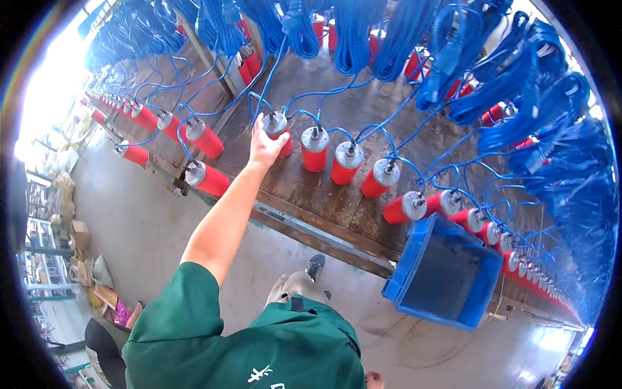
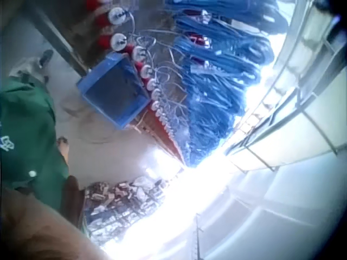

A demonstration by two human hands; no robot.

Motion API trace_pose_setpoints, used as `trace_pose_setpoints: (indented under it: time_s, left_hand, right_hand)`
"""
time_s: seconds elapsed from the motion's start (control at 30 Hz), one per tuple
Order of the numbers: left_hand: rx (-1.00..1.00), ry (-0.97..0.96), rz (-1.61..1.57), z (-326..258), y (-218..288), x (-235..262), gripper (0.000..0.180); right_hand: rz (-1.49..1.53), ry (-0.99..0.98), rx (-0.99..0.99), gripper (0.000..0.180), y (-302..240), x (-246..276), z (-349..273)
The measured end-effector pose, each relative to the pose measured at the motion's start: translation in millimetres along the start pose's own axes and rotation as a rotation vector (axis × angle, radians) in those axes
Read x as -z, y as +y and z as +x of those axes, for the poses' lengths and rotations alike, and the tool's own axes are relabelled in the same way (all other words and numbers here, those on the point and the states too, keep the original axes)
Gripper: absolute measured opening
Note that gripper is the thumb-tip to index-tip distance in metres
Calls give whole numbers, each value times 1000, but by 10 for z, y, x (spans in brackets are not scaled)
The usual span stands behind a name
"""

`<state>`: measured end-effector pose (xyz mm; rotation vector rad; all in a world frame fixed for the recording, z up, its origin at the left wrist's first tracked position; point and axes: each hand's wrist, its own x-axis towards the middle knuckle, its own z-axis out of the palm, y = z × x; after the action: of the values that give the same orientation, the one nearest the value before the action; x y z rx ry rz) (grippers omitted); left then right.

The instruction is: The person takes a red pump from a rack, submerges it in a blue bin of water, and uses a small tool to probe the internal components while checking for leaks.

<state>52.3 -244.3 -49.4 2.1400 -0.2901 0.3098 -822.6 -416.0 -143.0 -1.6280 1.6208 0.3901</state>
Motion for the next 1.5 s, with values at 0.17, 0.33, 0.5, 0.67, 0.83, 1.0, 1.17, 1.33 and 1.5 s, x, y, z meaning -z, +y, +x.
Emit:
trace_pose_setpoints:
  time_s: [0.17,0.33,0.5,0.67,0.83,1.0,1.17,1.33,1.5]
  left_hand:
    - [62,-298,213,441,-12,231,102]
    - [-65,-287,276,391,-217,149,91]
    - [-96,-44,105,-175,109,397,74]
    - [139,-112,-181,-983,753,767,63]
    - [222,-122,-400,-1816,1208,965,57]
    - [583,-214,-760,-2579,2000,757,51]
    - [663,-375,-933,-3079,2470,289,52]
    - [737,-384,-959,-3318,2875,-330,50]
    - [731,-375,-794,-3360,2903,-558,54]
  right_hand:
    - [-82,21,9,20,-370,229,-77]
    - [160,-52,10,21,-829,434,96]
    - [364,-97,7,23,-1419,448,114]
    - [258,-143,6,19,-1287,483,244]
    - [235,-186,-22,17,-1107,721,497]
    - [280,-156,-48,16,-601,1050,788]
    - [296,-32,-3,19,-678,1854,1187]
    - [347,490,321,18,-649,2806,1977]
    - [247,548,560,26,-1629,3357,2397]
